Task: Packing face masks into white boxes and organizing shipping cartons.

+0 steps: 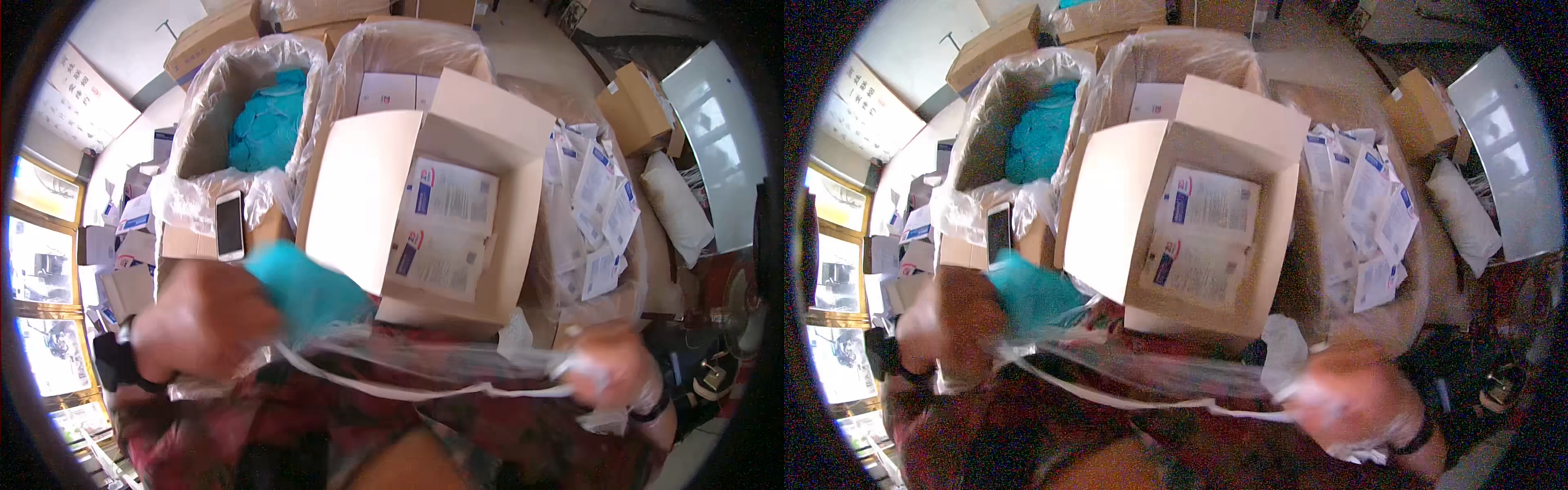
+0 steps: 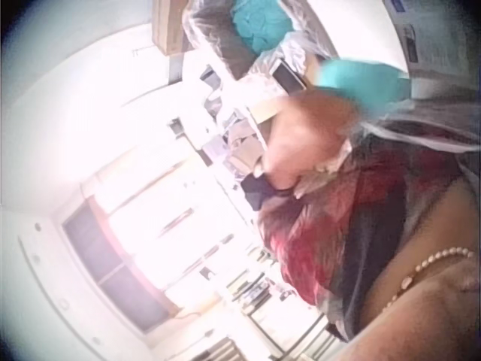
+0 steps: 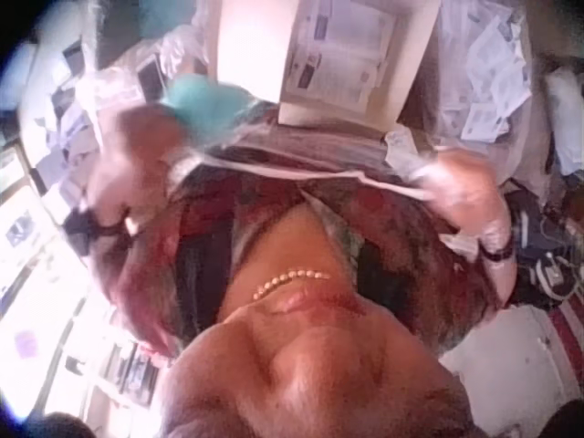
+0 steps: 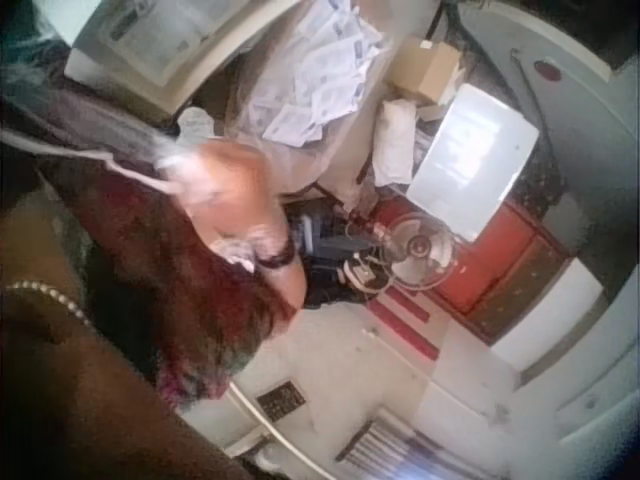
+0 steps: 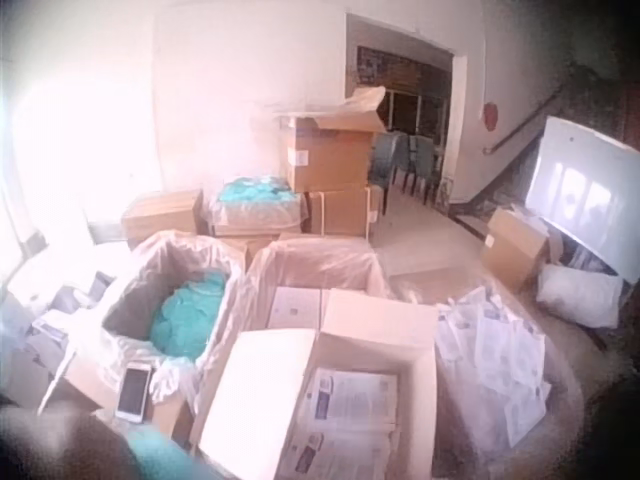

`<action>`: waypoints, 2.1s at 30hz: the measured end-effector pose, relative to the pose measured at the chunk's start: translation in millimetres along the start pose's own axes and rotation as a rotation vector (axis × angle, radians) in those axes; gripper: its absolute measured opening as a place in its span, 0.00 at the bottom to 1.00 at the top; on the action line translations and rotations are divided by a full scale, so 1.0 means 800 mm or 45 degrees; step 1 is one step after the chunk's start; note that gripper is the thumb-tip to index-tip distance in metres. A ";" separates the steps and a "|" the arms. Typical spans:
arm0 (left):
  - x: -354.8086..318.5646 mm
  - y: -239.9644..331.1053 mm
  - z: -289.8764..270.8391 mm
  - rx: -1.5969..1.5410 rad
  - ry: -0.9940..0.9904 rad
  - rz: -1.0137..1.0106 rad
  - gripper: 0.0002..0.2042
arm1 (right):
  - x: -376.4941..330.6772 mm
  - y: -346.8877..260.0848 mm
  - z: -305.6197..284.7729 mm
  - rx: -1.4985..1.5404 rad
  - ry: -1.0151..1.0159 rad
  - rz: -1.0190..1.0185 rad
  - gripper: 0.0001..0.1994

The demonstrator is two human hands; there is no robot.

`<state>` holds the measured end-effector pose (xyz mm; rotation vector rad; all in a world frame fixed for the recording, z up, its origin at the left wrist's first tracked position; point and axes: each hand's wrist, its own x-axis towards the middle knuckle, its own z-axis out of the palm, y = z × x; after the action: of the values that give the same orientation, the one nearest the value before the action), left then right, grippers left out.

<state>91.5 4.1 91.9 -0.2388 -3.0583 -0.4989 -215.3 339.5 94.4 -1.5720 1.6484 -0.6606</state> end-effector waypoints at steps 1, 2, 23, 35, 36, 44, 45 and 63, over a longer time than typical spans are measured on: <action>-0.019 -0.001 -0.006 0.104 0.049 -0.225 0.12 | -0.020 0.028 -0.010 0.181 0.133 0.327 0.04; -0.001 -0.025 -0.004 0.177 0.127 -0.308 0.14 | -0.024 0.029 0.009 0.321 0.523 0.513 0.05; 0.170 0.023 0.038 0.440 0.518 -0.038 0.16 | 0.208 0.061 0.109 1.506 0.133 -0.262 0.14; 0.157 0.028 0.078 -0.347 0.224 -0.164 0.15 | 0.142 -0.003 0.052 -0.761 0.613 -0.425 0.09; 0.155 0.029 0.075 -0.353 0.225 -0.162 0.15 | 0.143 -0.004 0.058 -0.948 0.715 -0.501 0.08; 0.085 0.049 0.050 -0.321 -0.158 0.420 0.10 | 0.090 -0.026 0.068 -0.480 -0.115 -0.586 0.09; 0.080 0.046 0.033 -0.318 -0.232 0.417 0.10 | 0.081 -0.024 0.062 -0.310 -0.178 -0.538 0.09; 0.156 0.008 0.132 -1.758 0.914 -0.391 0.20 | 0.194 0.085 0.083 1.377 0.515 -0.108 0.27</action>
<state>-31.8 62.0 0.9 0.3341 -1.6148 -2.0321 -197.1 202.4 -24.2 -0.7246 1.1017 -1.6431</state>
